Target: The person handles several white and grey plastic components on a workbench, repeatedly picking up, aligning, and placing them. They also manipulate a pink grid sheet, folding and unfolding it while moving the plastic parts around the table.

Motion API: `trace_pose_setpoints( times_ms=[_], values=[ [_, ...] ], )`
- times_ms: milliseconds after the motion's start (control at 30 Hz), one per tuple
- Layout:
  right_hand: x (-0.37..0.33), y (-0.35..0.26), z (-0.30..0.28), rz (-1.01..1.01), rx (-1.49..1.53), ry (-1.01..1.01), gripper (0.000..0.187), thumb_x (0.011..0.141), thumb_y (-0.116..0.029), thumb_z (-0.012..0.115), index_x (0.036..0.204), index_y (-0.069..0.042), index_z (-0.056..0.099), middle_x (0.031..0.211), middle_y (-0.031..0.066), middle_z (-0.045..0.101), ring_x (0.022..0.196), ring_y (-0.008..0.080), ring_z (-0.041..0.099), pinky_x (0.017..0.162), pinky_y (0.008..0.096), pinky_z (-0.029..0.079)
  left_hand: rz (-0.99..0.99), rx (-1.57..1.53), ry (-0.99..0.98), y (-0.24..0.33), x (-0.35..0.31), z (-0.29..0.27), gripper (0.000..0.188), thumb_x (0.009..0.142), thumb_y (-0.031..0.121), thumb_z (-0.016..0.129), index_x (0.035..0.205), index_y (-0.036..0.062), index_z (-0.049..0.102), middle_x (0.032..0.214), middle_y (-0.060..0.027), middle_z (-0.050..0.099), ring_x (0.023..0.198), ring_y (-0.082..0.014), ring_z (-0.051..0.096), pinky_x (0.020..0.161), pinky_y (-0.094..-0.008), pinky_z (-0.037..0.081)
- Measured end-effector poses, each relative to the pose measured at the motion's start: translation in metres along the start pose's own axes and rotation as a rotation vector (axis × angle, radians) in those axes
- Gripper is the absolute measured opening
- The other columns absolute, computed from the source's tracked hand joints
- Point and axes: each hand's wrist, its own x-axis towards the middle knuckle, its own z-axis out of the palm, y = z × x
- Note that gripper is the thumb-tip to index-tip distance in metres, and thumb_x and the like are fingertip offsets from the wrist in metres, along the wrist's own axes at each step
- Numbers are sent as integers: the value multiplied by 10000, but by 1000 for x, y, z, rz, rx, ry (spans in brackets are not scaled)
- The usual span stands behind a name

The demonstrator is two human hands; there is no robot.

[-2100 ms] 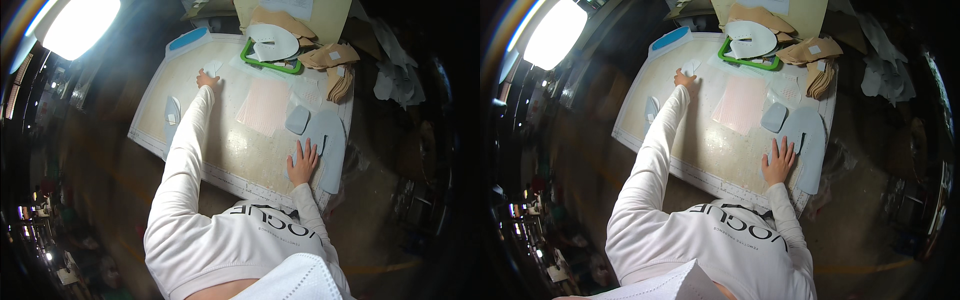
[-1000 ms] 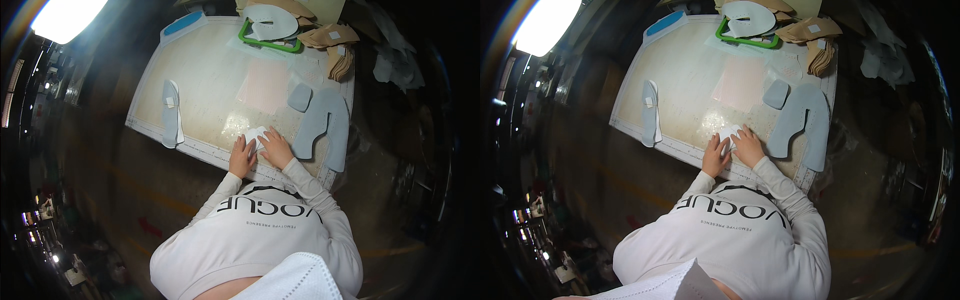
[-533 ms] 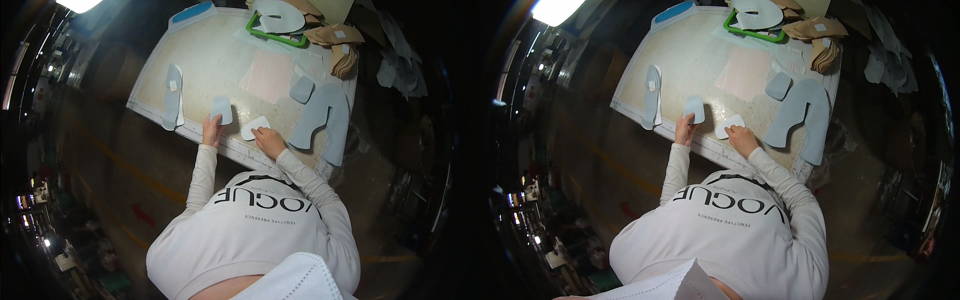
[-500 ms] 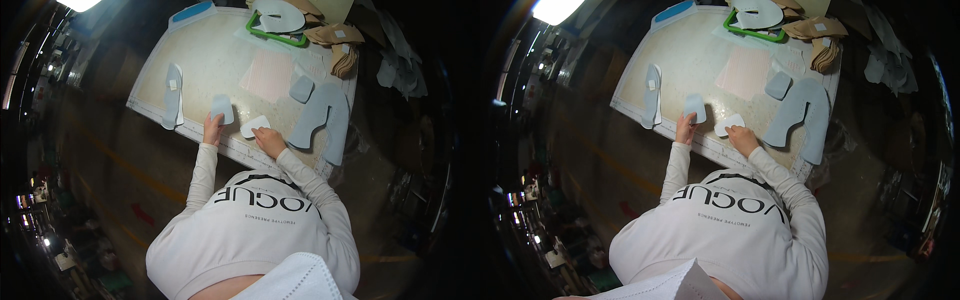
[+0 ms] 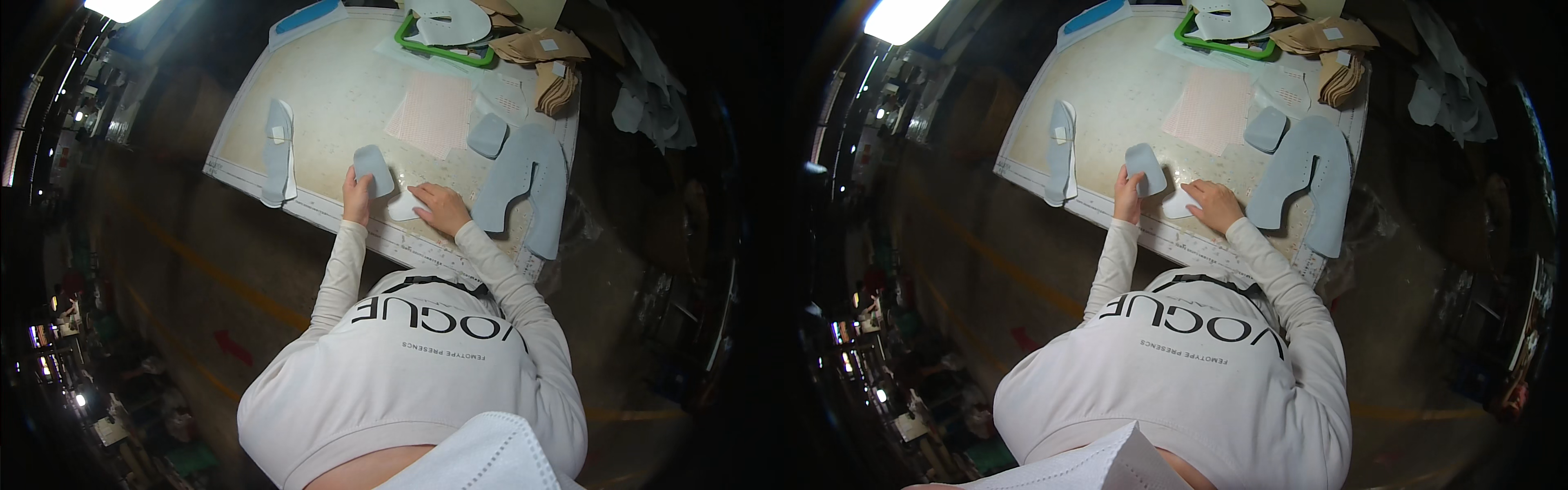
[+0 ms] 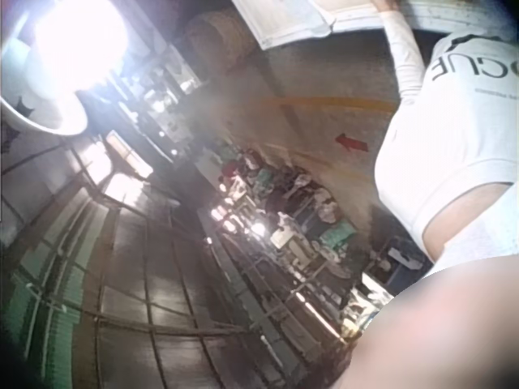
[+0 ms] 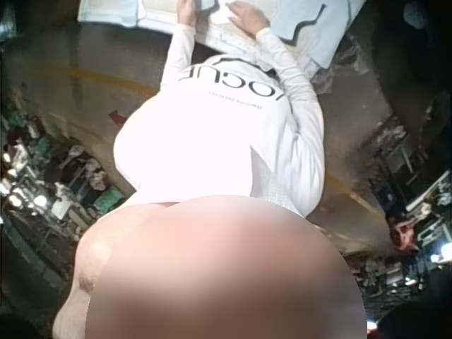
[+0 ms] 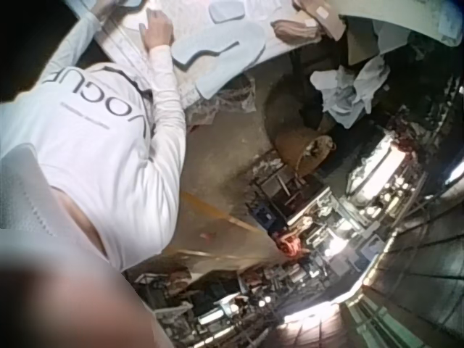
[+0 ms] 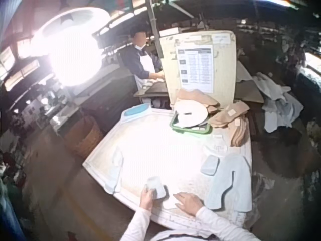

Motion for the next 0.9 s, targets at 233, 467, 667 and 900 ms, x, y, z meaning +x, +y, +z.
trace_pose_setpoints(
  times_ms=[233, 467, 667, 900],
  values=[
    [-1, -4, 5, -117, 8, 192, 469, 784, -220, 685, 1218, -86, 572, 982, 58, 653, 858, 247, 640, 770, 369, 492, 11, 67, 65, -9, 4, -5, 329, 893, 65, 496, 1221, 34, 506, 1097, -76, 600, 996, -166, 564, 859, -295, 449],
    [3, -8, -31, 505, 1558, 140, 421, 904, -274, 628, 1230, -23, 539, 926, 6, 630, 817, 61, 590, 727, 215, 483, -242, -66, -160, -7, -18, 23, 330, 957, 213, 465, 1262, 87, 472, 1174, -36, 566, 1033, -146, 581, 847, -299, 503],
    [-2, 2, -23, 461, 975, 336, 322, 840, -130, 675, 1121, 15, 616, 788, 13, 627, 643, 67, 580, 587, 227, 491, -339, -23, -255, -22, -28, 51, 401, 990, 368, 414, 1277, 92, 469, 1166, -26, 564, 1026, -126, 577, 850, -294, 493],
    [-8, 17, -17, 402, 757, 365, 496, 755, -75, 726, 1225, -10, 579, 732, 36, 625, 582, 74, 577, 578, 240, 491, -243, 70, -314, -27, -28, 61, 406, 971, 322, 494, 1282, 62, 483, 1109, -21, 583, 966, -106, 574, 818, -263, 476]
  ],
)
